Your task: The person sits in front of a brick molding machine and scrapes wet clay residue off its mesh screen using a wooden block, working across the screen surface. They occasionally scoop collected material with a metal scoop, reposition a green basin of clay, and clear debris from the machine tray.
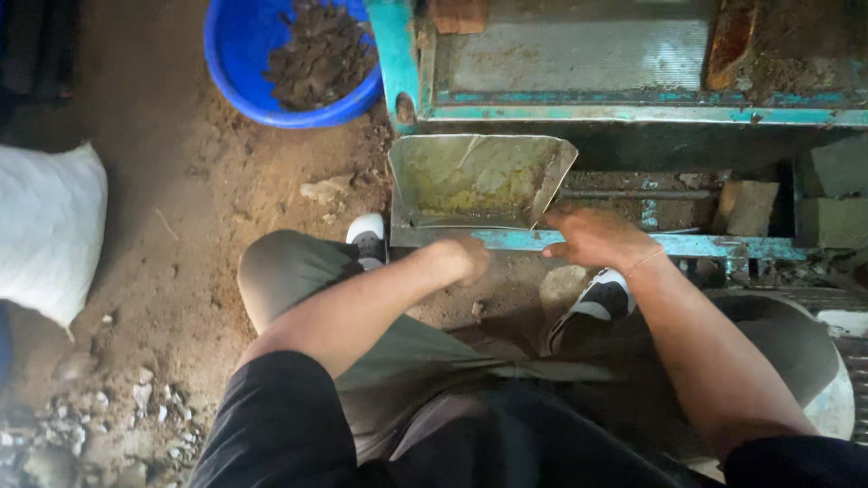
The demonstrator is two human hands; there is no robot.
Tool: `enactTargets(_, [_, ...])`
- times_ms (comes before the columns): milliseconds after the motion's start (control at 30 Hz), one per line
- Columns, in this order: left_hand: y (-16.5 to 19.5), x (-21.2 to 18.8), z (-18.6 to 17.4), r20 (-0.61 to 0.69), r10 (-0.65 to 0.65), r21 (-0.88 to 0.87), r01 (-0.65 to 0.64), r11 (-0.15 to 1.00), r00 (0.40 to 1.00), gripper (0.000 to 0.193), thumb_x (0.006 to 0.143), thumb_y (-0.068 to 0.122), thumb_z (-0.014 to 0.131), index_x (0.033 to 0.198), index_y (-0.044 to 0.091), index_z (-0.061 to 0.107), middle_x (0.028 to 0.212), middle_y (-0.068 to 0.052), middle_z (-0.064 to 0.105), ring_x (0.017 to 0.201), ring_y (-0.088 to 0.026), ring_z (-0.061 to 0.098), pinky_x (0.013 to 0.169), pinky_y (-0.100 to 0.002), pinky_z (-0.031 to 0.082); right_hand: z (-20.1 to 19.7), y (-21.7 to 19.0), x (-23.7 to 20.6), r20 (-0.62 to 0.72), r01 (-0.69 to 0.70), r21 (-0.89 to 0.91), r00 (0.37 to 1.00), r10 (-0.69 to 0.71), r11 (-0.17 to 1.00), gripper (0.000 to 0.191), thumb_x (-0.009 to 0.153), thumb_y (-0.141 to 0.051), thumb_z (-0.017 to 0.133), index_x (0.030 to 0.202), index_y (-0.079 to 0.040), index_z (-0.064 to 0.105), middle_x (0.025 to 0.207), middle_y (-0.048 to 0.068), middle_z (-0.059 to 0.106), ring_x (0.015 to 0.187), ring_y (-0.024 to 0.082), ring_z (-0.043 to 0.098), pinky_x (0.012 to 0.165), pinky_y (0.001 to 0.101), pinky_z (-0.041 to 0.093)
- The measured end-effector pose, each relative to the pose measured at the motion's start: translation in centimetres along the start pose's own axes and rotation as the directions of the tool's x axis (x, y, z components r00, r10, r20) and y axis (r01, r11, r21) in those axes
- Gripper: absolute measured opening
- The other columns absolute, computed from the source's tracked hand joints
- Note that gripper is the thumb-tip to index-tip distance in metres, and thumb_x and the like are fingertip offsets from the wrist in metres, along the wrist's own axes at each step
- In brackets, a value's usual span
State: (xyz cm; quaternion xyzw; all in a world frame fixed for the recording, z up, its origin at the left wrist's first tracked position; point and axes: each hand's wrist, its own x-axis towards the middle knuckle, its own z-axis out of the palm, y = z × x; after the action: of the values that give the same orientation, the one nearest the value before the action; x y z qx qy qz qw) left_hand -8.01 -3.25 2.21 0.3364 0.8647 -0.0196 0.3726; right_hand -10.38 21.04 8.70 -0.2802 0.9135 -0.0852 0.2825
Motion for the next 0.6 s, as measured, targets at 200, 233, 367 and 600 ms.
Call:
enactTargets(200, [-1.3, 1.0, -1.3, 0.017, 0.004, -0.024, -0.003, 1.0, 1.0, 0.042, 0.09, 0.013, 0.062, 0.132, 0.011, 0.065, 0.13, -0.015, 0.068, 0.122, -0.035, 0.065, 0.097, -0.05, 0.055, -0.7, 0.4, 1.2, 0.092, -0.08, 0.049, 0.993, 0.075, 0.996, 0.064, 0.09, -0.043, 0.068, 0.145, -0.015, 0.053, 0.127, 0.02, 0.068, 0.12, 0.04, 0.064, 0.101, 0.0518, 0.05])
enactTargets(233, [-1.6, 0.9, -1.6, 0.066, -0.036, -0.041, 0.038, 0.998, 0.997, 0.042, 0.093, 0.012, 0.06, 0.134, 0.013, 0.064, 0.132, -0.015, 0.069, 0.124, -0.035, 0.066, 0.099, -0.05, 0.055, -0.7, 0.5, 1.5, 0.161, -0.143, 0.025, 0.977, 0.138, 0.989, 0.064, 0.091, -0.044, 0.067, 0.148, -0.019, 0.052, 0.123, 0.02, 0.07, 0.12, 0.039, 0.065, 0.102, 0.0513, 0.05])
enactTargets(367, [-2.7, 0.5, -2.3, 0.004, -0.049, -0.016, 0.049, 0.999, 0.999, 0.047, 0.089, 0.014, 0.064, 0.136, 0.011, 0.059, 0.138, -0.015, 0.061, 0.129, -0.034, 0.058, 0.104, -0.052, 0.048, -0.4, 0.4, 2.6, 0.062, -0.014, 0.099, 0.998, 0.008, 0.995, 0.06, 0.085, -0.038, 0.073, 0.138, -0.014, 0.056, 0.131, 0.015, 0.065, 0.12, 0.039, 0.063, 0.096, 0.0517, 0.051])
enactTargets(600, [-3.3, -0.6, -2.9, -0.024, -0.066, -0.081, 0.064, 0.995, 0.997, 0.044, 0.092, 0.009, 0.061, 0.136, 0.012, 0.06, 0.137, -0.016, 0.061, 0.13, -0.033, 0.058, 0.105, -0.051, 0.047, -0.3, -0.5, 3.6, 0.099, 0.011, 0.09, 0.995, -0.02, 0.996, 0.066, 0.086, -0.04, 0.074, 0.143, -0.016, 0.052, 0.134, 0.014, 0.063, 0.123, 0.038, 0.061, 0.099, 0.0511, 0.051])
